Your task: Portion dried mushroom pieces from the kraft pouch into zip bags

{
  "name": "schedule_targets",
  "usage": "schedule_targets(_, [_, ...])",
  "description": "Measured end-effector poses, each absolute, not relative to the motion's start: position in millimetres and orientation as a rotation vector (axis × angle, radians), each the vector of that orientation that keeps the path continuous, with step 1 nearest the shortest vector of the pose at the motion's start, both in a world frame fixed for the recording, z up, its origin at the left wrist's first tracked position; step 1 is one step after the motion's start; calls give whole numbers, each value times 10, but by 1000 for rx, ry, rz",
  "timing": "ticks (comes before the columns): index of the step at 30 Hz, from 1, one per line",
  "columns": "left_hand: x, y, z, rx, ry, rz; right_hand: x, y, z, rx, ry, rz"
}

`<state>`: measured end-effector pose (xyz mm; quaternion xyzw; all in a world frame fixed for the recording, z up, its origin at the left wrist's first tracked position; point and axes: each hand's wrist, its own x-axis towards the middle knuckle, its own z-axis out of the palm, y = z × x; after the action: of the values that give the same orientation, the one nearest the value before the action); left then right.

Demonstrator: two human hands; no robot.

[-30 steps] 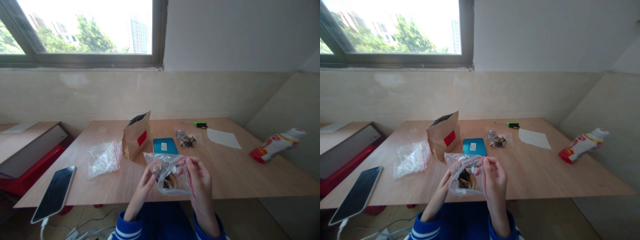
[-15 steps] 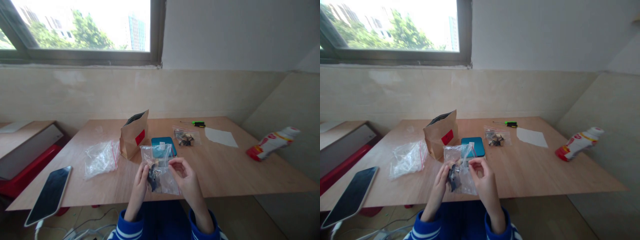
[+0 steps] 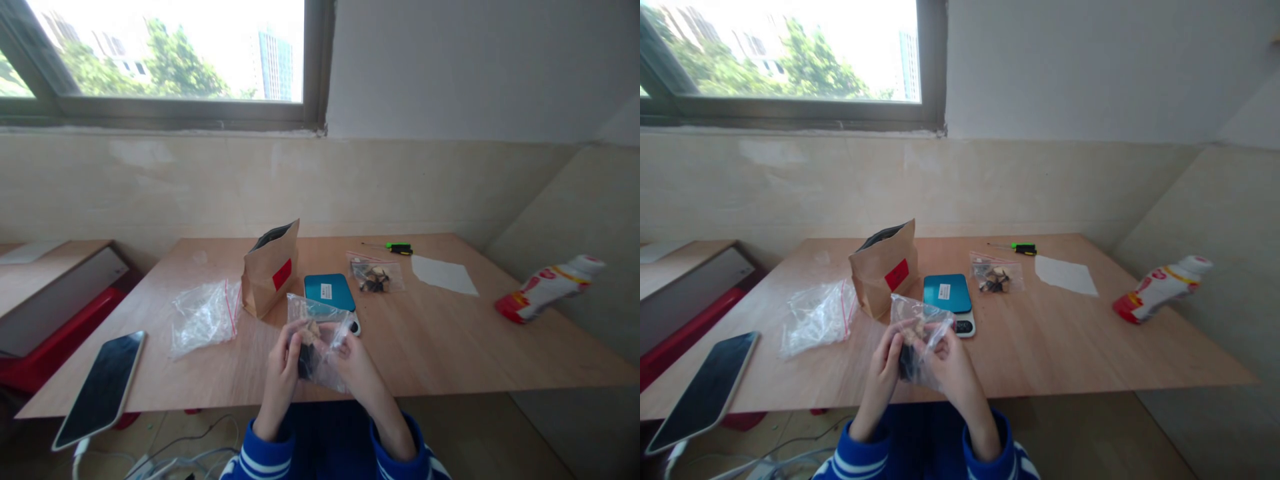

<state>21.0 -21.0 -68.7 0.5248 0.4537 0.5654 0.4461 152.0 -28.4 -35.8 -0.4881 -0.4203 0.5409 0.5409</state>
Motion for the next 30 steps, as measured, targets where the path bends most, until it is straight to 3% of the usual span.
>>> schedule_targets(17, [82,-97,-752,554,1222,1628,1603,-250,-259,-1054,-1006,1261])
schedule_targets(23, [-29,-100,-696,308,1050,1655,1637,26,305,-951,-1143,1083])
schedule_targets(30, [-120,-127,-656,312,1032,1668,1363,933,895,-631,-1488,742])
